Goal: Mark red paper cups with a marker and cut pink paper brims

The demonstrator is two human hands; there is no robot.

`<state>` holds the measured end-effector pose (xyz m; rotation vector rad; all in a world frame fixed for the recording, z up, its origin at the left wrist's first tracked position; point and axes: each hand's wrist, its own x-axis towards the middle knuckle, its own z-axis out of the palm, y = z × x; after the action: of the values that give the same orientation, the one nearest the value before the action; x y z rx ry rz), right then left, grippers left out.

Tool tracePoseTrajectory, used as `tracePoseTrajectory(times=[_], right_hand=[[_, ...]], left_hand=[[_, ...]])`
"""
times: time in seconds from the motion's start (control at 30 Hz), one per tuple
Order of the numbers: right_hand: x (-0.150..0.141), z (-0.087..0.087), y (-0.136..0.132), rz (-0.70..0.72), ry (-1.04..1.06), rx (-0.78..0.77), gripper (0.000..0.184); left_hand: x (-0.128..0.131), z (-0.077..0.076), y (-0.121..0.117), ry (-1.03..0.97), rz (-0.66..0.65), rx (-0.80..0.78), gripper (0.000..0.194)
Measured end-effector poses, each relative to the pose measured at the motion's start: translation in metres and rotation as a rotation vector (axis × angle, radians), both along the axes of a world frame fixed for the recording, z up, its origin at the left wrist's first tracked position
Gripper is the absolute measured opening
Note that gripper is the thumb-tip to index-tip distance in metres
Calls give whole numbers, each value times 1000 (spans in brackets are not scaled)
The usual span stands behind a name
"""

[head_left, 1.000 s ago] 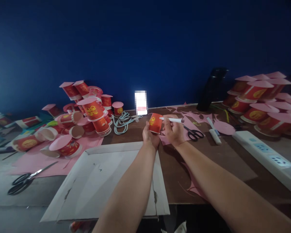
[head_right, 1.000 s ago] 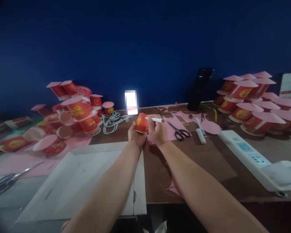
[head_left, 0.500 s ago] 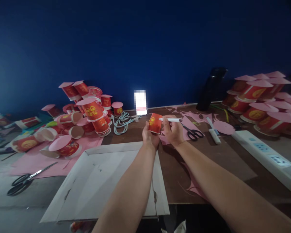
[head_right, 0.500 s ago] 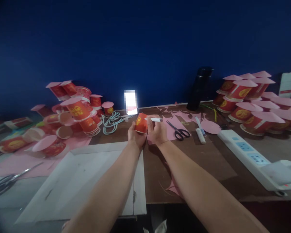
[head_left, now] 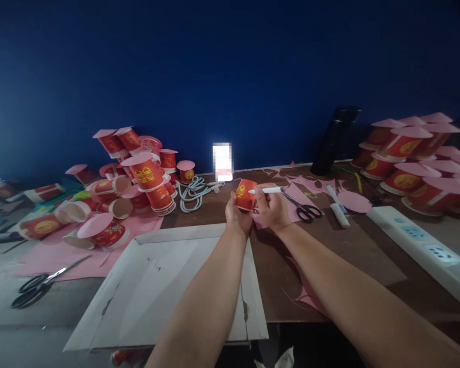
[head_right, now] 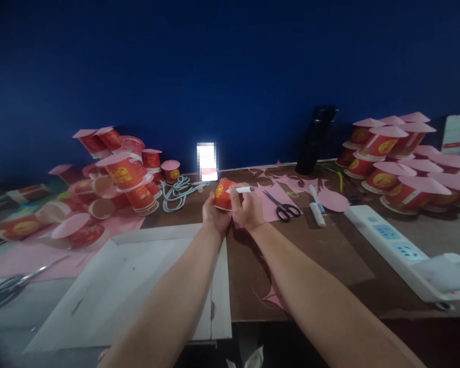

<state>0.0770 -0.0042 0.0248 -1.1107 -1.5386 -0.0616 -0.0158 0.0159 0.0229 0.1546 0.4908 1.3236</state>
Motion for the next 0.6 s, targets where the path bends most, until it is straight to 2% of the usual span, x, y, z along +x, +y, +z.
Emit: tracePoseTrajectory(times=[0.3, 0.6], right_hand=[[2, -4, 2, 0, 85, -65, 24], [-1, 0, 0, -3, -11, 15, 21]], left_hand=[[1, -2, 1, -15, 21, 1, 33], [0, -2, 2, -10, 10, -5, 32]])
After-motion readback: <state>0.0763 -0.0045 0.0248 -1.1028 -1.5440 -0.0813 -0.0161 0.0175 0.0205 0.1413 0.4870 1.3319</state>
